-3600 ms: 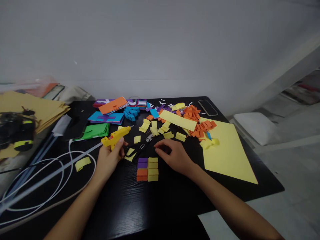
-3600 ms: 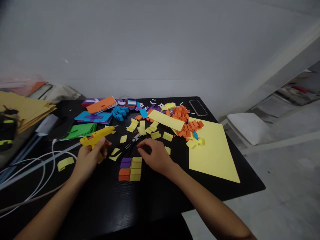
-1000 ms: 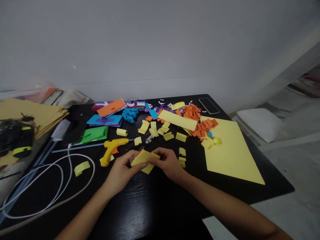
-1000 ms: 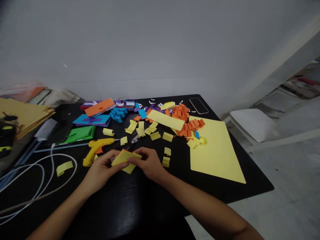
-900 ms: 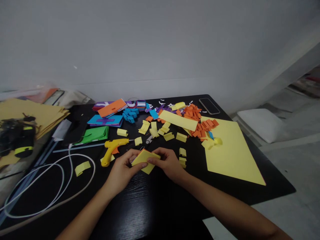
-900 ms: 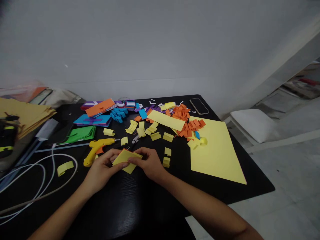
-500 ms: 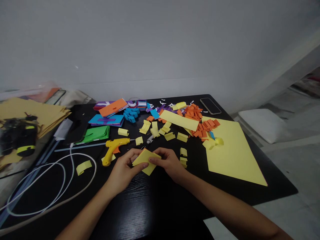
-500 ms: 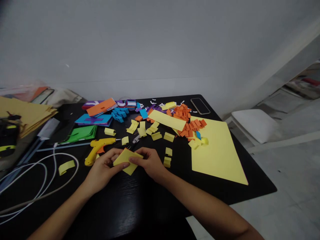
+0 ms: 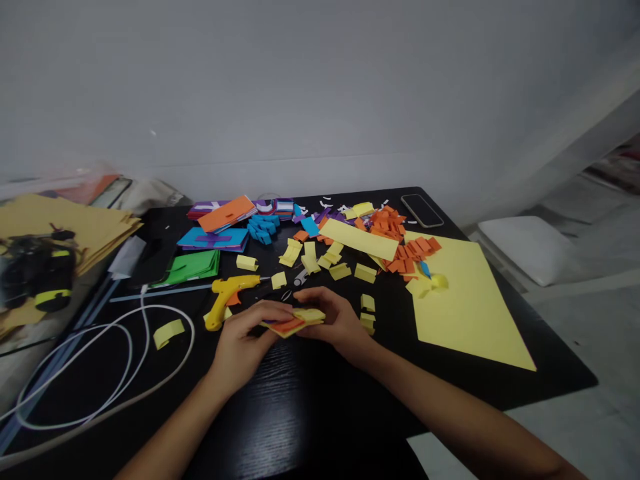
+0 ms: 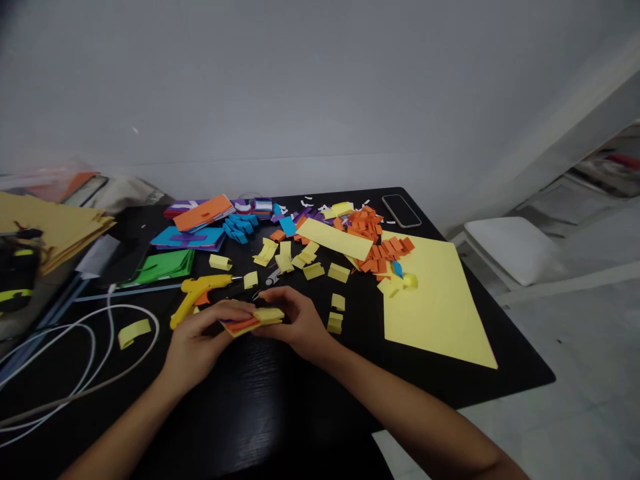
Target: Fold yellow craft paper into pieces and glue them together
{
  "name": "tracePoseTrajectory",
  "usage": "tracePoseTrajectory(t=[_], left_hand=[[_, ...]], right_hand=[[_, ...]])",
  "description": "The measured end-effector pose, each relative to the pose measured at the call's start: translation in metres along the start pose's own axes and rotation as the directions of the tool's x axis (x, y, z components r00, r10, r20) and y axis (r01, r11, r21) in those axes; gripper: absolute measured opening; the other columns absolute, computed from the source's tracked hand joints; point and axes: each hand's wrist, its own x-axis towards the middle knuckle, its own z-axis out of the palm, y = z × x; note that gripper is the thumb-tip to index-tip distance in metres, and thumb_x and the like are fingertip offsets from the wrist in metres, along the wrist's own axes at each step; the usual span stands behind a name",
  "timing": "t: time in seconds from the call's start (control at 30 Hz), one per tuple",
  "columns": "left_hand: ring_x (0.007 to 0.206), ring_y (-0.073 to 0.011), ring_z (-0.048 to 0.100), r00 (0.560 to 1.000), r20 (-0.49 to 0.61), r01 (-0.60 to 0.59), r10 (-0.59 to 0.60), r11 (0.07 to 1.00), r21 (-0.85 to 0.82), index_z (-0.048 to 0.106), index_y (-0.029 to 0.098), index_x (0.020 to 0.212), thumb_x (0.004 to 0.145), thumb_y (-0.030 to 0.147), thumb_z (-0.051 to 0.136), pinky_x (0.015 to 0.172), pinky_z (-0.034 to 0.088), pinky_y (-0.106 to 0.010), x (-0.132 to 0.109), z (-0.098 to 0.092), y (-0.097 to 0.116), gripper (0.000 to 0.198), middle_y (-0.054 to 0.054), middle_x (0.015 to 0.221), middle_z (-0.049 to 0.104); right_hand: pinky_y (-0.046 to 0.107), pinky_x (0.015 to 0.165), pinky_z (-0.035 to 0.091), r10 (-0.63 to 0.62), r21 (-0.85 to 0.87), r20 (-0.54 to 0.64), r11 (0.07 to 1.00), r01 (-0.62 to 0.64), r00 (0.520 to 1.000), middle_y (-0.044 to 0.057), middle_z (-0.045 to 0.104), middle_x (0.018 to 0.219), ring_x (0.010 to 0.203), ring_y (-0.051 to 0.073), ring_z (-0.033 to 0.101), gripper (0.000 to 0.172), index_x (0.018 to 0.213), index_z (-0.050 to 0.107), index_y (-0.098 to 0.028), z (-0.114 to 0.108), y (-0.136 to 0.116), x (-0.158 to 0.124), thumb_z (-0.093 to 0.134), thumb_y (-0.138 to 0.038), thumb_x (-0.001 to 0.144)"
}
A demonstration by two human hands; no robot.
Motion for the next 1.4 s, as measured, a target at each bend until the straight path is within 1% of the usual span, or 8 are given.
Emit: tracePoseTrajectory(t=[0.13, 0.27, 0.37, 0.63, 0.8, 1.0, 1.23, 1.4], left_hand=[[0.107, -0.0204, 0.074, 0.976, -0.052, -0.209, 0.214, 0.975, 0.079, 0.077, 0.024, 0.096, 0.087, 0.006, 0.073, 0.097, 0.060, -0.035, 0.000, -0.003, 0.001, 0.020, -0.003, 0.103, 0.082], [0.113, -0.0215, 0.071, 0.955, -0.021, -0.287, 0.297, 0.936, 0.202, 0.074, 0.022, 0.097, 0.087, -0.001, 0.067, 0.098, 0.059, -0.039, 0.000, -0.004, -0.002, 0.027, -0.004, 0.102, 0.081], [0.115, -0.0213, 0.070, 0.938, 0.056, -0.345, 0.342, 0.909, 0.232, 0.072, 0.021, 0.098, 0.088, -0.005, 0.061, 0.098, 0.059, -0.039, 0.000, -0.004, -0.003, 0.030, -0.005, 0.106, 0.080], [0.141, -0.0245, 0.053, 0.948, 0.137, -0.317, 0.286, 0.877, 0.362, 0.063, 0.021, 0.125, 0.089, -0.005, 0.049, 0.114, 0.049, -0.047, -0.002, -0.005, -0.005, 0.046, -0.013, 0.146, 0.060], [0.117, -0.0180, 0.068, 0.976, -0.020, -0.196, 0.218, 0.912, 0.361, 0.066, 0.020, 0.112, 0.092, -0.003, 0.042, 0.098, 0.056, -0.034, -0.001, -0.006, -0.007, 0.039, -0.008, 0.125, 0.071], [0.094, -0.0162, 0.070, 0.989, -0.036, -0.126, 0.145, 0.938, 0.322, 0.068, 0.021, 0.101, 0.098, 0.012, 0.056, 0.084, 0.056, -0.028, -0.003, 0.001, -0.008, 0.016, -0.004, 0.100, 0.073], [0.073, -0.0134, 0.068, 0.999, -0.039, 0.006, 0.008, 0.940, 0.342, 0.069, 0.020, 0.108, 0.099, 0.025, 0.059, 0.068, 0.055, -0.023, -0.007, 0.007, -0.014, 0.014, 0.000, 0.083, 0.071], [0.070, -0.0126, 0.066, 0.999, 0.036, -0.023, 0.012, 0.943, 0.333, 0.069, 0.019, 0.103, 0.099, 0.025, 0.058, 0.066, 0.054, -0.023, -0.005, 0.009, -0.011, 0.013, 0.001, 0.080, 0.070]], right_hand=[[0.035, 0.096, 0.053, 0.079, 0.107, -0.013, 0.991, -0.077, 0.997, 0.002, 0.074, 0.106, 0.103, 0.020, 0.068, 0.049, 0.105, 0.075, -0.024, -0.001, 0.005, 0.003, 0.096, -0.028, 0.061], [0.034, 0.073, 0.061, 0.360, 0.290, 0.139, 0.876, -0.386, 0.922, 0.007, 0.075, 0.091, 0.082, 0.020, 0.070, 0.043, 0.097, 0.076, -0.015, 0.001, 0.000, 0.003, 0.080, -0.055, 0.079], [0.029, 0.064, 0.061, 0.404, 0.306, 0.197, 0.840, -0.447, 0.893, 0.008, 0.074, 0.089, 0.077, 0.018, 0.070, 0.052, 0.097, 0.076, -0.012, 0.003, -0.007, 0.002, 0.080, -0.060, 0.078], [0.031, 0.066, 0.061, 0.287, 0.078, 0.087, 0.953, -0.294, 0.954, 0.003, 0.074, 0.089, 0.078, 0.018, 0.070, 0.045, 0.097, 0.072, -0.015, 0.002, -0.003, 0.000, 0.092, -0.040, 0.066], [0.030, 0.071, 0.056, 0.171, -0.182, 0.026, 0.970, -0.164, 0.985, 0.001, 0.075, 0.090, 0.077, 0.017, 0.069, 0.033, 0.098, 0.067, -0.018, 0.000, -0.003, -0.003, 0.084, -0.033, 0.074], [0.027, 0.067, 0.048, 0.068, -0.653, 0.096, 0.757, 0.012, 0.993, -0.003, 0.070, 0.080, 0.070, 0.015, 0.063, 0.042, 0.120, 0.065, -0.021, 0.000, -0.007, -0.010, 0.077, -0.022, 0.079], [0.033, 0.077, 0.050, -0.101, -0.792, 0.156, 0.582, 0.185, 0.983, 0.007, 0.070, 0.104, 0.083, 0.019, 0.062, 0.038, 0.117, 0.069, -0.018, 0.002, -0.004, -0.012, 0.079, -0.026, 0.081], [0.034, 0.073, 0.051, -0.254, -0.786, 0.062, 0.584, 0.204, 0.965, 0.009, 0.071, 0.106, 0.083, 0.021, 0.064, 0.028, 0.114, 0.071, -0.023, -0.010, -0.040, -0.013, 0.074, -0.033, 0.088]])
